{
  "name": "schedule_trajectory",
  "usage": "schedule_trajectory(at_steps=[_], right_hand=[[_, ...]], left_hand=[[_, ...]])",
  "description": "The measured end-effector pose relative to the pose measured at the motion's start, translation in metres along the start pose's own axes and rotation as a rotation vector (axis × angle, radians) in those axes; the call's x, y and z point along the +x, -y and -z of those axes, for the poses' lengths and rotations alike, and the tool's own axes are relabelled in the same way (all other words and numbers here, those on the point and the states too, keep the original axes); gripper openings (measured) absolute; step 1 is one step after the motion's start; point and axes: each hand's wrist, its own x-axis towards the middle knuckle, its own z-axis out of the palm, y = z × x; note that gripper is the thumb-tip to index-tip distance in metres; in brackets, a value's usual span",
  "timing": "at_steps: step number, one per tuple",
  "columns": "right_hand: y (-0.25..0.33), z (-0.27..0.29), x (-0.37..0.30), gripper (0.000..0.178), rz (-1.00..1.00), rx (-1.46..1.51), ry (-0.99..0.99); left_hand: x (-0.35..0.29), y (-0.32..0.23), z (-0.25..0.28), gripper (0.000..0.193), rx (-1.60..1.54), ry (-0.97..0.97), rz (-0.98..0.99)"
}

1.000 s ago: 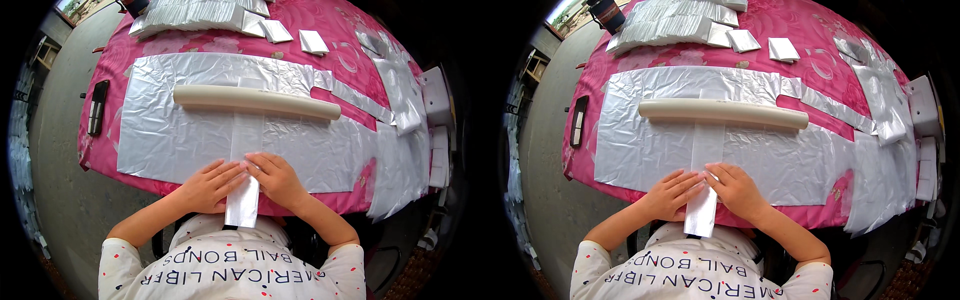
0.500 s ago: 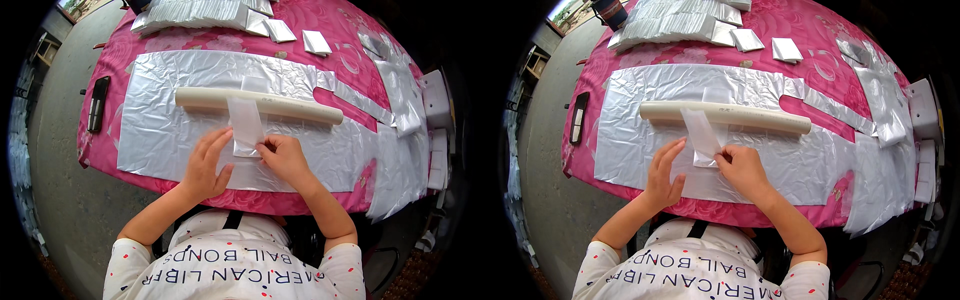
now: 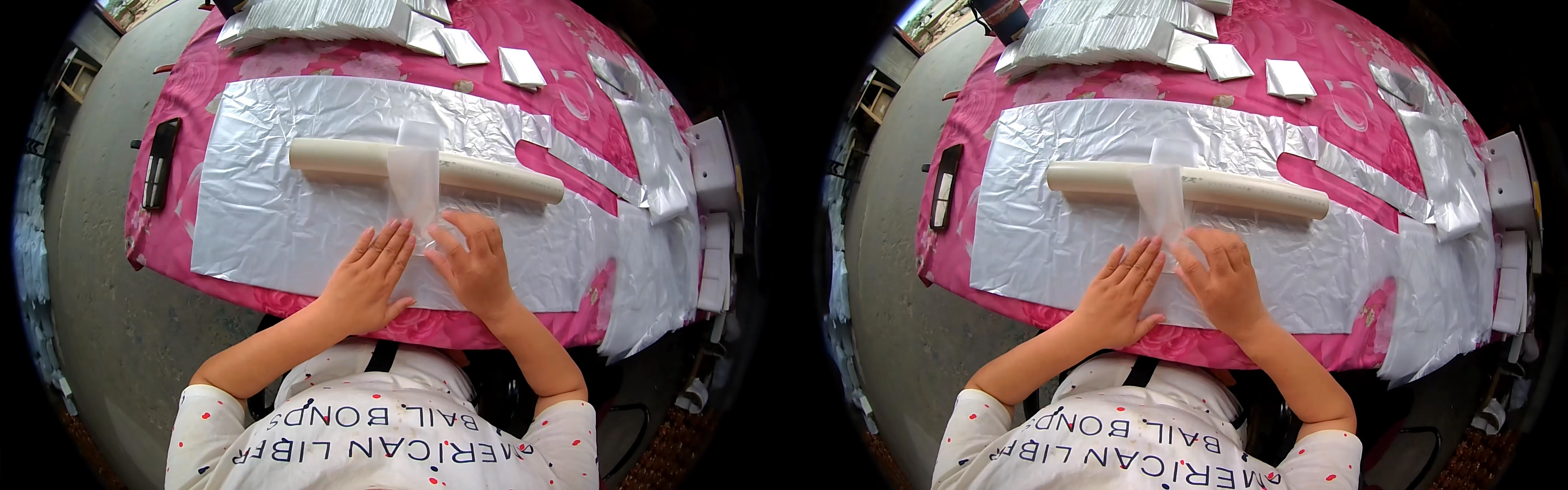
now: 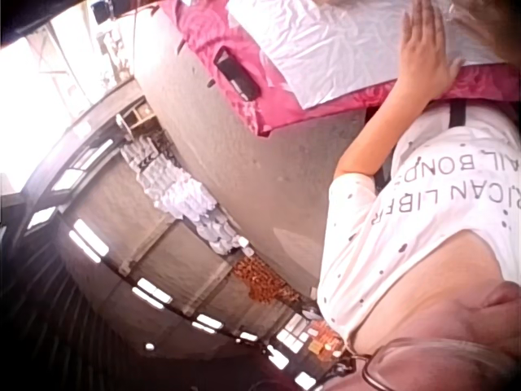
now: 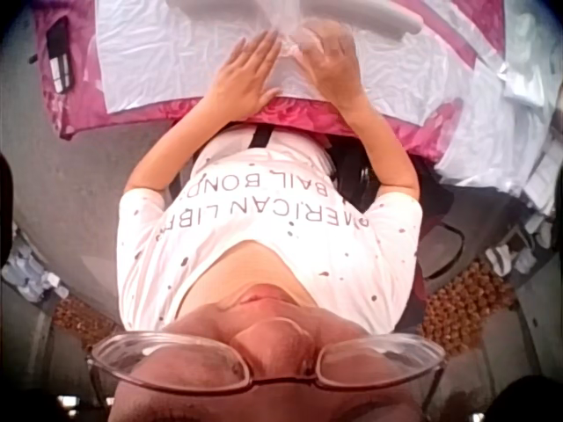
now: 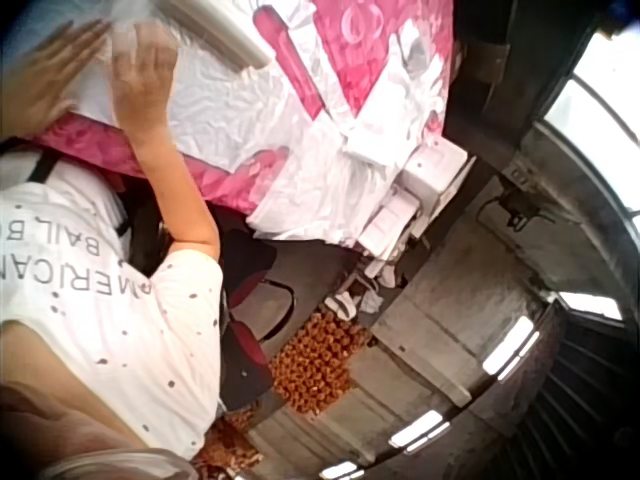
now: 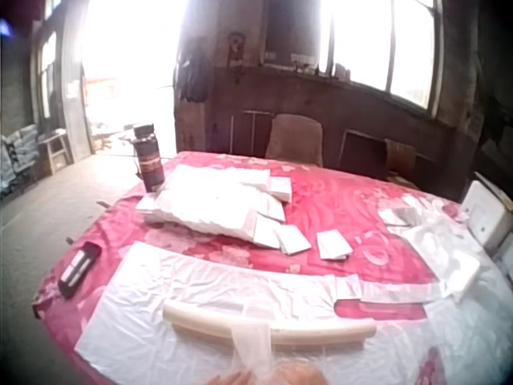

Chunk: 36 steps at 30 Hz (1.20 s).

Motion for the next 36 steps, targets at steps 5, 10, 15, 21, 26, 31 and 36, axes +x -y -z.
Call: schedule_trajectory(at_steps=[5, 10, 15, 21, 26, 31, 36], right_hand=[[-0.017, -0.002, 0.011, 0.04, 0.203, 0.208, 0.235], [-0.025, 0.004, 0.025, 0.044, 0.05, 0.254, 0.284], [-0.034, -0.001, 0.029, 0.044, 0.077, 0.319, 0.276], [-0.022, -0.002, 0.006, 0.028, 0.248, 0.223, 0.19], [0.02, 0.006, -0.031, 0.024, 0.233, 0.242, 0.176], [0.029, 0.008, -0.041, 0.025, 0.155, 0.249, 0.157], [0.023, 0.01, -0.045, 0.026, 0.106, 0.272, 0.138]], left_hand=[[0.006, 0.009, 0.002, 0.064, -0.076, -0.1, -0.058], [0.01, 0.031, -0.004, 0.034, -0.069, -0.348, -0.219], [0.018, 0.028, 0.003, 0.018, 0.0, -0.401, -0.228], [-0.001, 0.006, 0.016, 0.017, -0.376, -0.396, -0.248], [-0.035, 0.009, 0.011, 0.034, -0.242, -0.269, -0.434], [-0.041, 0.01, -0.004, 0.032, -0.035, -0.259, -0.412], [-0.036, 0.007, -0.006, 0.032, -0.056, -0.243, -0.387]])
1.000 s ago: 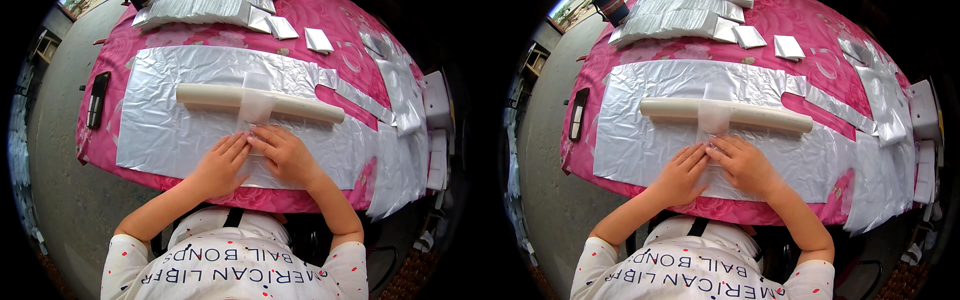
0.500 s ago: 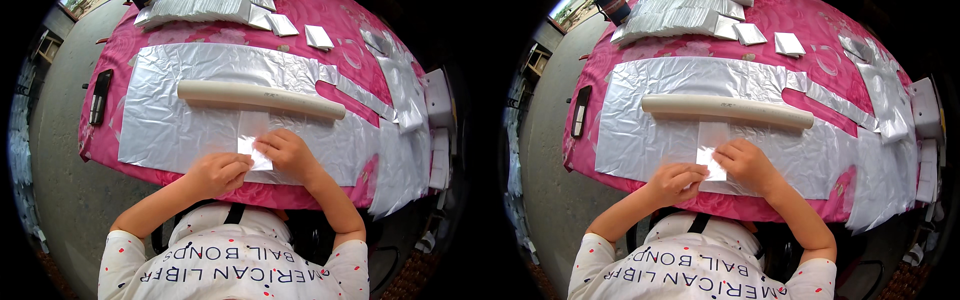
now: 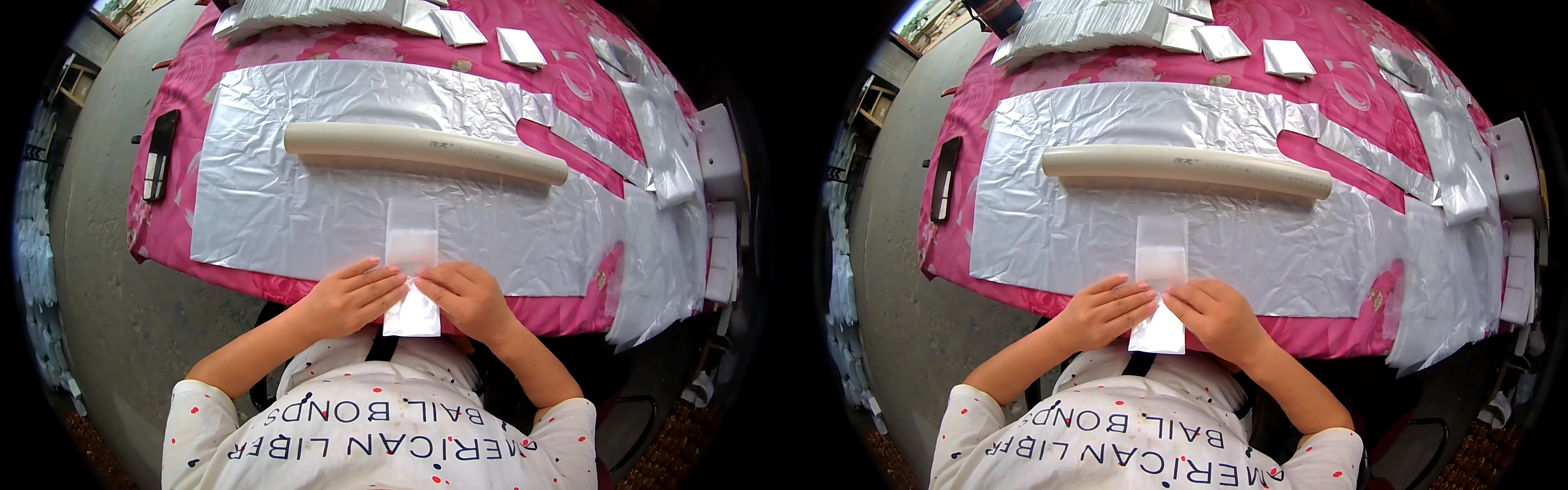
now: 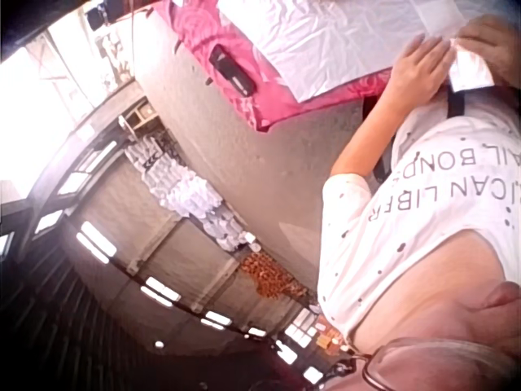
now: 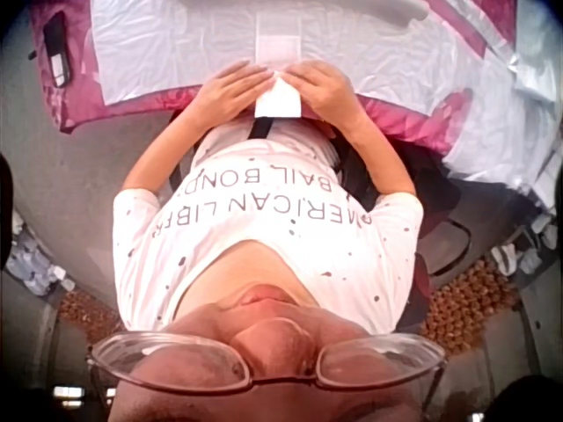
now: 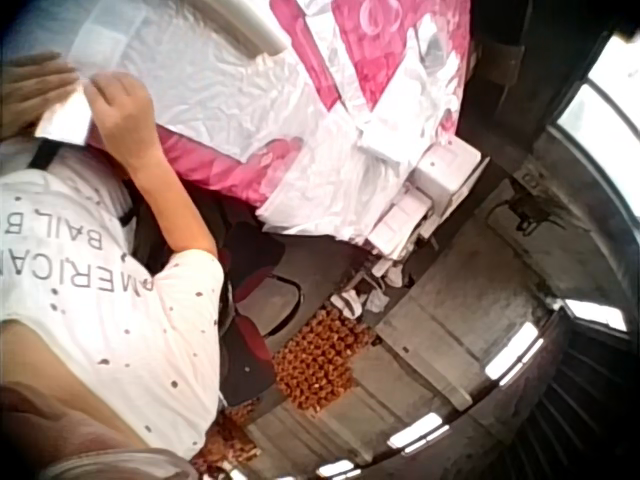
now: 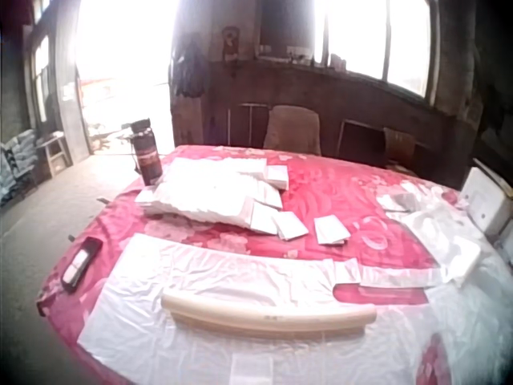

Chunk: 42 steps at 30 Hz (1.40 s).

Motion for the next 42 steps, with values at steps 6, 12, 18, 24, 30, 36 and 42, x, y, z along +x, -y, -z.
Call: schedule_trajectory(at_steps=[6, 12, 18, 24, 30, 36, 42], right_hand=[[-0.005, 0.007, 0.003, 0.018, -0.287, 0.224, 0.02], [-0.003, 0.014, 0.028, 0.021, -0.853, 0.476, 0.06], [-0.011, 0.019, 0.048, 0.026, -1.036, 0.508, 0.247], [-0.02, 0.014, 0.051, 0.029, -1.072, 0.518, 0.297], [-0.021, 0.016, 0.056, 0.029, -1.12, 0.515, 0.333], [-0.026, 0.015, 0.057, 0.028, -1.08, 0.489, 0.346], [-0.018, 0.016, 0.058, 0.027, -1.132, 0.475, 0.318]], left_hand=[[0.002, -0.001, -0.004, 0.044, -0.232, -0.101, 0.209], [0.026, -0.01, 0.0, 0.058, -0.437, -0.173, 0.773], [0.041, -0.001, 0.005, 0.068, -0.497, -0.138, 0.947], [0.04, 0.001, 0.004, 0.07, -0.509, -0.172, 0.942], [0.044, 0.001, 0.005, 0.068, -0.11, -0.307, 0.695], [0.06, -0.012, -0.018, 0.083, 0.005, -0.033, 0.427], [0.052, -0.004, -0.033, 0.1, 0.017, 0.047, 0.519]])
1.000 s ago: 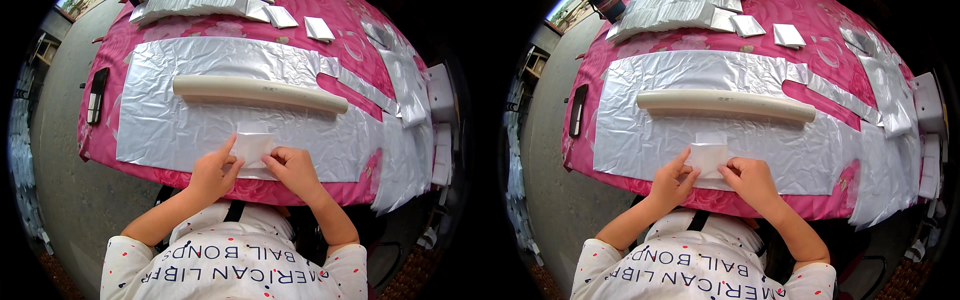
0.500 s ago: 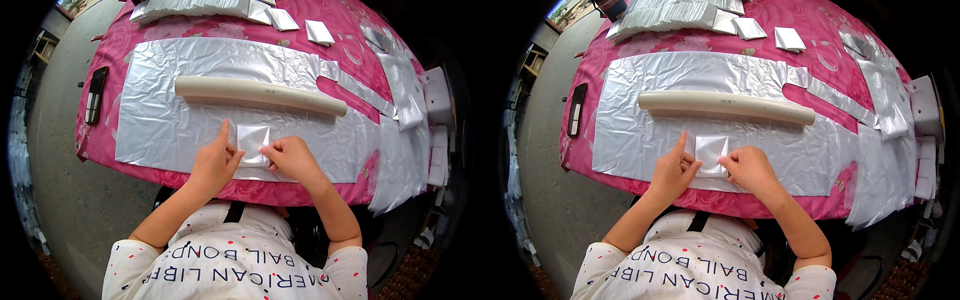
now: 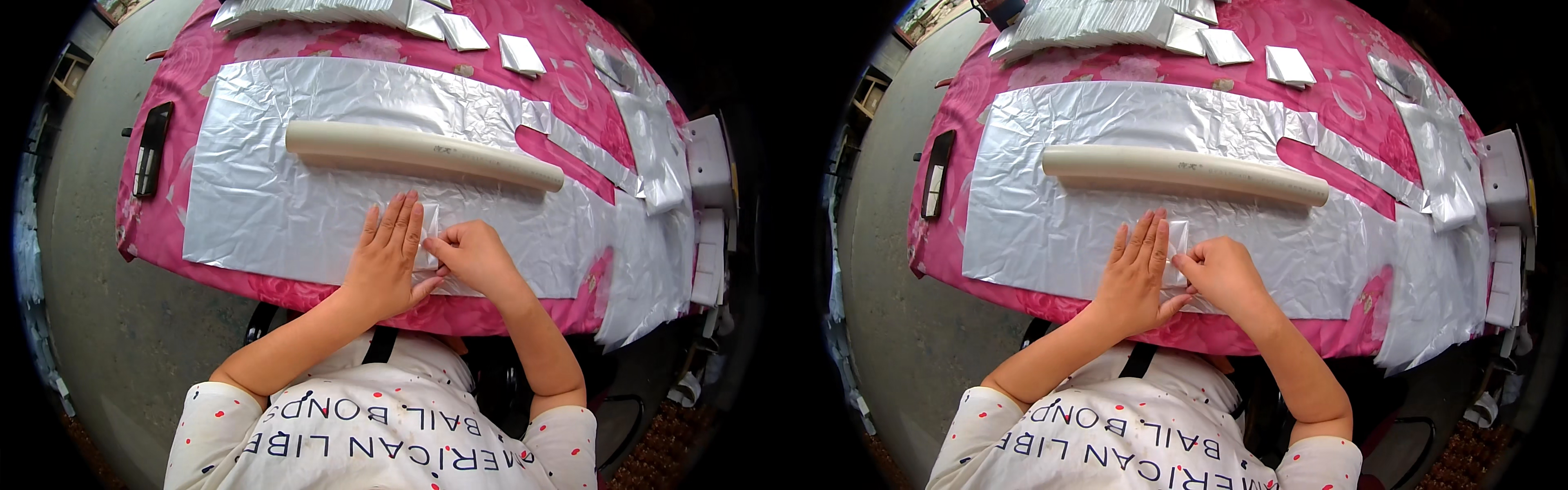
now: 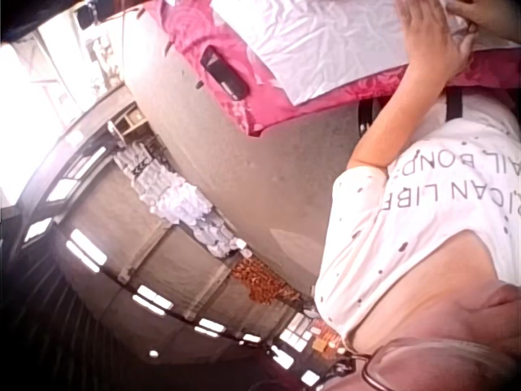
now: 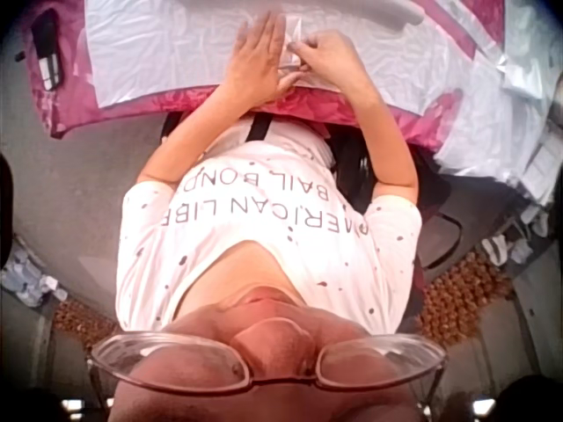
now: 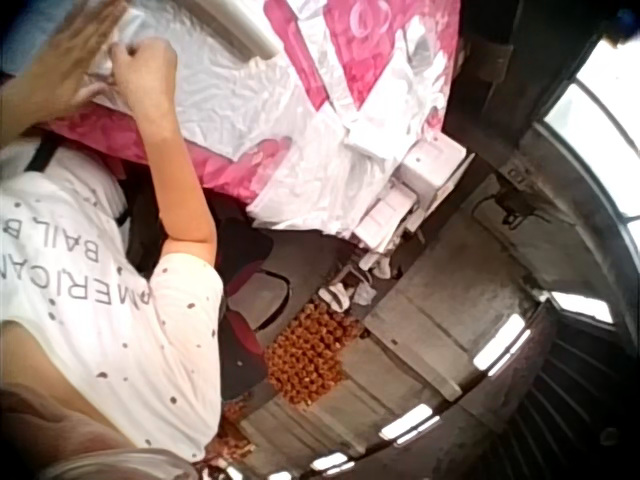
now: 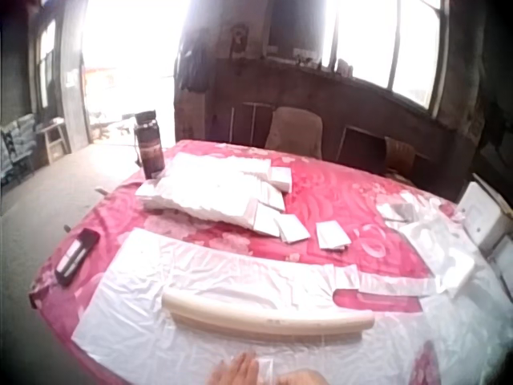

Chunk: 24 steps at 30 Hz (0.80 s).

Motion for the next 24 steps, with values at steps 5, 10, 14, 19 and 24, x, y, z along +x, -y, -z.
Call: schedule_trajectory(at_steps=[5, 10, 14, 19, 24], right_hand=[[-0.005, -0.003, -0.011, 0.021, 0.135, -0.181, -0.102], [-0.005, 0.016, -0.023, 0.019, 0.195, -0.562, -0.145], [-0.006, 0.008, -0.022, 0.032, 0.559, -0.613, -0.307], [0.003, -0.037, 0.016, 0.057, 0.961, -0.602, -0.337], [0.01, -0.093, 0.011, 0.068, 0.864, -0.546, -0.175]], left_hand=[[0.0, -0.001, -0.001, 0.104, 0.016, 0.009, -0.004], [-0.004, 0.001, 0.009, 0.102, -0.074, -0.073, -0.018], [-0.042, 0.018, 0.028, 0.076, -0.438, -0.313, -0.099], [-0.129, 0.029, 0.036, 0.034, -1.366, 0.276, 0.354], [-0.148, 0.02, 0.031, 0.025, -1.62, 0.079, 1.026]])
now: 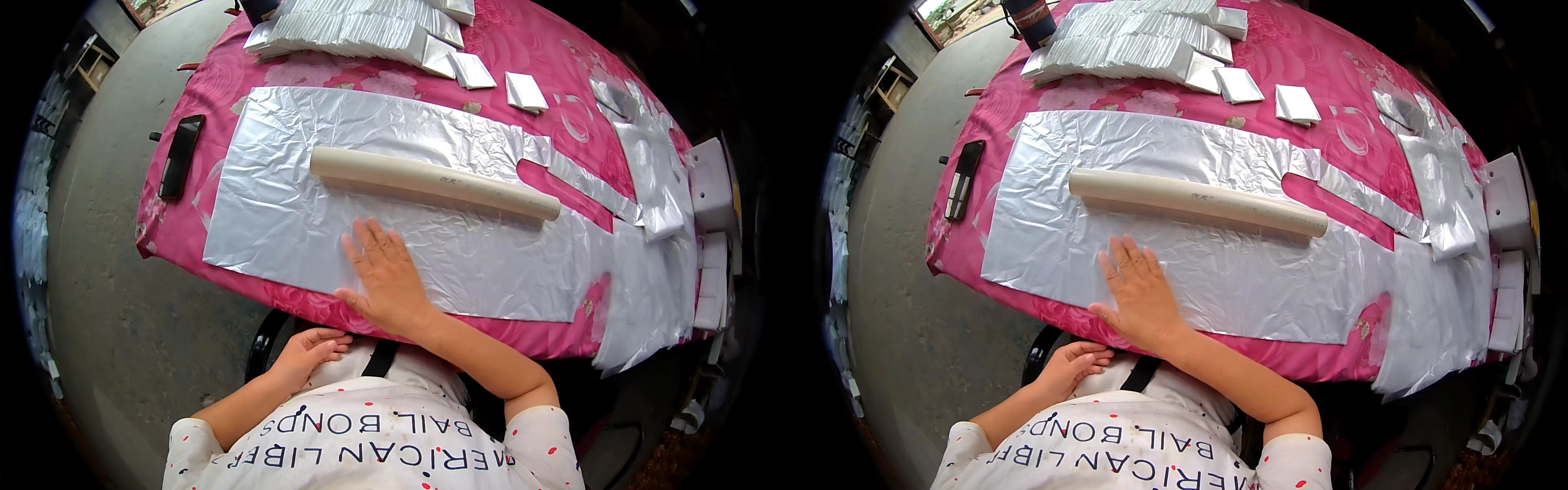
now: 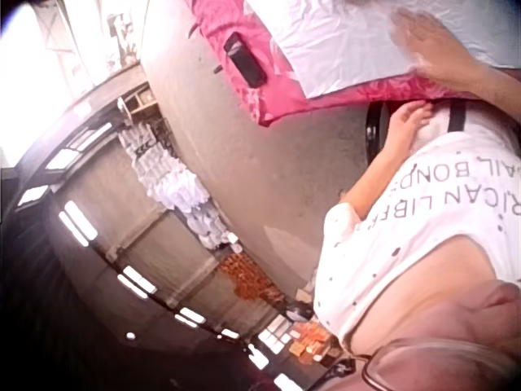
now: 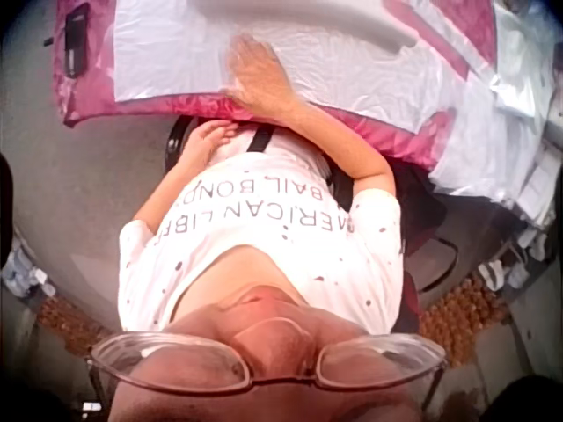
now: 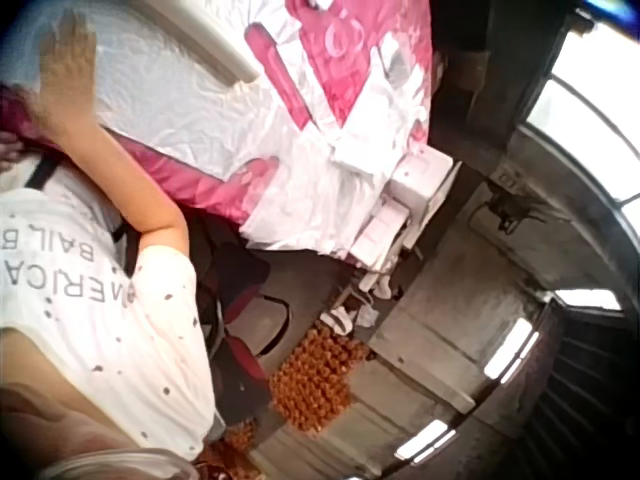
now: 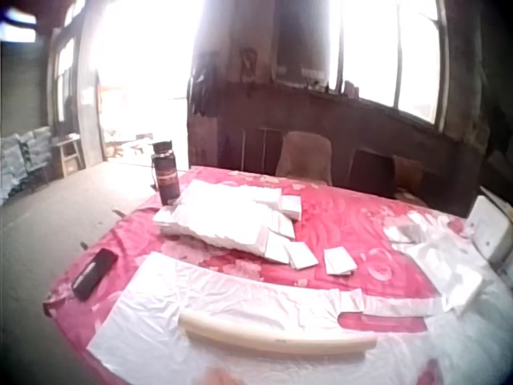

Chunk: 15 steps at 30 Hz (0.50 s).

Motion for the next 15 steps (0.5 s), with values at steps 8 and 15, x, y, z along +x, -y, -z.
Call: schedule_trajectory(at_steps=[8, 15], right_hand=[[0.061, -0.027, -0.017, 0.053, 0.306, 0.248, 0.169], [0.013, 0.028, -0.002, 0.01, 0.408, 0.267, 0.241]], left_hand=[[-0.007, -0.009, -0.002, 0.026, 0.167, -0.225, -0.127], [-0.028, -0.069, -0.023, 0.033, 1.097, -0.135, -0.43]])
